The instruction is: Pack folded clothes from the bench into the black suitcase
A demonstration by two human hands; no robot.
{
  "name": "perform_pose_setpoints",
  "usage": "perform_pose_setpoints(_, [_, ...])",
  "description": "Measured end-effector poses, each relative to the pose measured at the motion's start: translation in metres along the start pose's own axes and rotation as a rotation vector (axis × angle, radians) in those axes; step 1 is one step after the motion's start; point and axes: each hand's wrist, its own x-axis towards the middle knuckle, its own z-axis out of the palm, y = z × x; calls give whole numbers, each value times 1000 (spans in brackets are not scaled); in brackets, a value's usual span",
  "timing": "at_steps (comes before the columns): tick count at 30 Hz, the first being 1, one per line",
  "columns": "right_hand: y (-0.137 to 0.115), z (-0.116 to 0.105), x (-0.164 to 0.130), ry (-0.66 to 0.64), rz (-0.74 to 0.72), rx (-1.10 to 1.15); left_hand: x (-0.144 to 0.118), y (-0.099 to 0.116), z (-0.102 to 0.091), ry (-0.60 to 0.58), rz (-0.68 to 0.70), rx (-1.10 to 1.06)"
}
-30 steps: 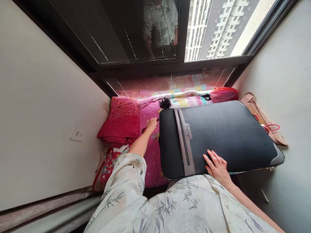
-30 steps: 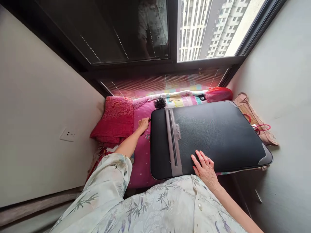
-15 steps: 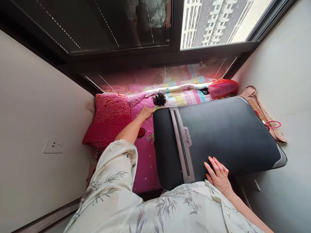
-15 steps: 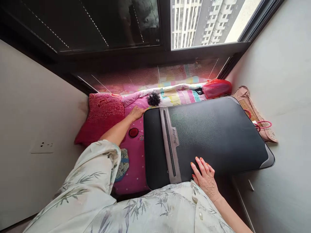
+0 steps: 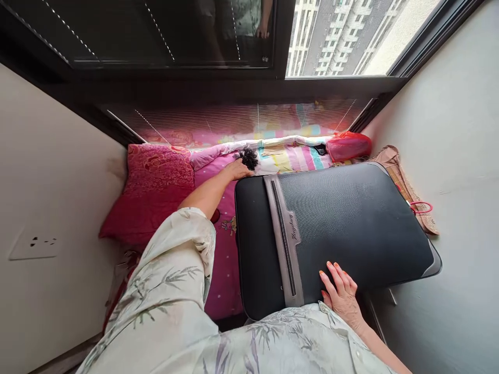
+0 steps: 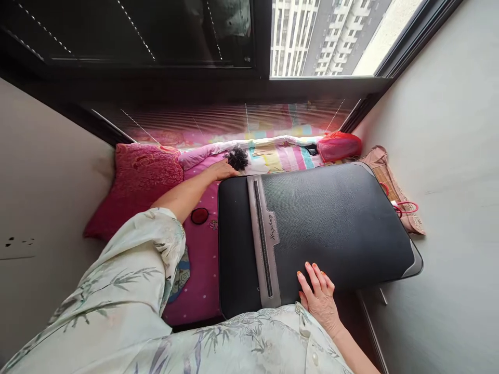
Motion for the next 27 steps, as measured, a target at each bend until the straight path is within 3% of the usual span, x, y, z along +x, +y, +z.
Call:
perform_pose_setpoints(4, [-1, 2, 0, 13, 6, 2, 18, 7, -7, -287, 39, 182])
perform_pose_setpoints(9, [-2, 4, 2, 36, 5, 10, 45, 39, 1, -349, 146, 371])
perform_pose_setpoints(13, [-4, 3, 3, 31, 3, -11, 55, 52, 12, -375, 133, 450])
perform_pose_setpoints(16, [-4, 3, 1, 25, 10, -23, 53, 54, 14, -278, 33, 399])
perform_pose_setpoints(21, [-2, 2, 0, 6, 9, -28, 35, 65, 3, 55, -195, 263])
perform_pose_setpoints(24, [0, 2, 1, 18, -4, -32, -1, 93, 10, 339, -244, 108])
perform_pose_setpoints(26, [0, 3, 1, 28, -6, -30, -41, 122, 32, 528, -255, -131])
perform_pose_setpoints(27, [0, 4, 1, 35, -7, -27, -64, 138, 47, 550, -270, -278])
